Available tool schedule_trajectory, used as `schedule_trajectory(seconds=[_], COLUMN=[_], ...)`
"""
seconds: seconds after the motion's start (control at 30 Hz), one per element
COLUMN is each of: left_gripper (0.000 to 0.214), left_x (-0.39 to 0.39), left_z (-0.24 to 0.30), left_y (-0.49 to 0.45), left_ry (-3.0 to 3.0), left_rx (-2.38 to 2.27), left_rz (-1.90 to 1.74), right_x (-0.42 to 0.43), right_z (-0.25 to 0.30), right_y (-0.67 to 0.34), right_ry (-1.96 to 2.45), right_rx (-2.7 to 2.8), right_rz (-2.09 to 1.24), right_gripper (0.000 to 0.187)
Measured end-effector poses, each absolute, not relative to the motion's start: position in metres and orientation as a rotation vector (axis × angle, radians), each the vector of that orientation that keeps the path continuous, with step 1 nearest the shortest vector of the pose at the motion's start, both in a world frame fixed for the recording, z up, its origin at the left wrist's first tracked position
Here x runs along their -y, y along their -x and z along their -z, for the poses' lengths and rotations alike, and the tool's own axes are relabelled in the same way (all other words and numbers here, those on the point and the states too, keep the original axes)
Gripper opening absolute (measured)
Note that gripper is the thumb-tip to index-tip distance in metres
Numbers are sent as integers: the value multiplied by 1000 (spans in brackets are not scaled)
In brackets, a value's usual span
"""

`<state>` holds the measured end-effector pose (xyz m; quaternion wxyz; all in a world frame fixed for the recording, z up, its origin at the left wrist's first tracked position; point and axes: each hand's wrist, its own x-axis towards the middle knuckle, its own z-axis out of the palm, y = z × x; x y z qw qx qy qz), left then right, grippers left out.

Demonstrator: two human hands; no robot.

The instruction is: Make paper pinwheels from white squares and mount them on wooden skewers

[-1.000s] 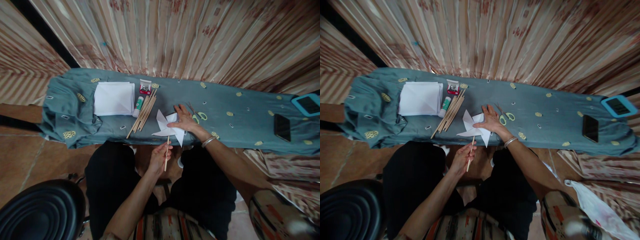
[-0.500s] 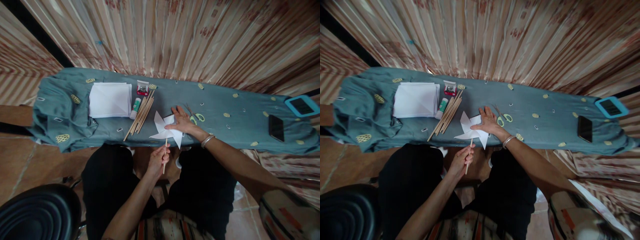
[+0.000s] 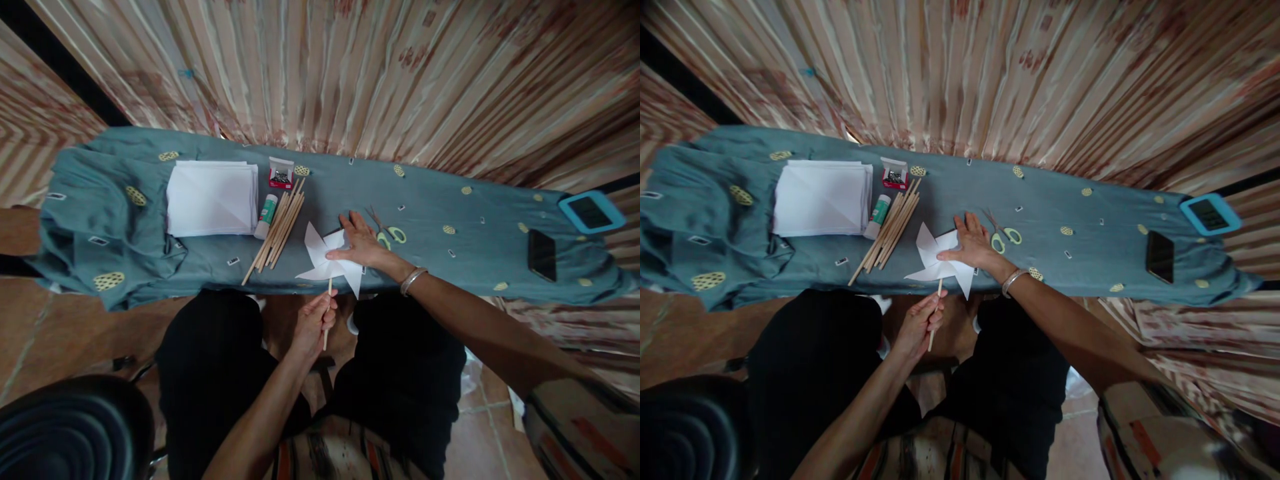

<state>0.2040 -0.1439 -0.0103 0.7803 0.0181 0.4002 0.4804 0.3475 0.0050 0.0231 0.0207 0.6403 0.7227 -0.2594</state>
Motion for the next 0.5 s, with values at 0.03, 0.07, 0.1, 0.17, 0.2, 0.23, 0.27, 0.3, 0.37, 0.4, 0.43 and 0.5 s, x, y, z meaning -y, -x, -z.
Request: schedule_trajectory(seconds=[0.03, 0.07, 0.1, 0.17, 0.2, 0.23, 0.27, 0.3, 0.37, 0.4, 0.43, 0.5], left_gripper=[34, 34, 35, 37, 38, 39, 40, 42, 46, 47, 48, 47], left_x=[144, 144, 144, 144, 144, 144, 144, 144, 144, 144, 144, 143], left_z=[10, 10, 10, 10, 10, 10, 11, 11, 12, 13, 13, 14], left_y=[-204, -204, -204, -205, -205, -205, -205, -206, -206, -207, -207, -207], left_ry=[-41, -41, -41, -42, -43, -44, -42, -40, -33, -30, -29, -28], left_rx=[-868, -869, -867, -858, -852, -849, -847, -846, -848, -848, -848, -851], left_rz=[-1037, -1037, -1039, -1043, -1046, -1049, -1053, -1056, -1061, -1062, -1063, -1066], right_x=[-5, -5, -4, -4, -3, -3, -3, -3, -2, -2, -2, -1], right_z=[-24, -26, -27, -28, -29, -28, -28, -27, -26, -26, -26, -26], right_y=[-347, -346, -345, -344, -343, -343, -344, -344, -344, -345, -345, -344], right_ry=[-1977, -1965, -1956, -1951, -1954, -1958, -1963, -1967, -1968, -1966, -1963, -1959], right_rx=[-2229, -2218, -2208, -2196, -2193, -2194, -2199, -2206, -2212, -2207, -2199, -2184], right_rz=[801, 793, 785, 772, 769, 770, 773, 778, 794, 802, 806, 799], right_gripper=[117, 117, 117, 116, 116, 115, 115, 114, 115, 115, 116, 116])
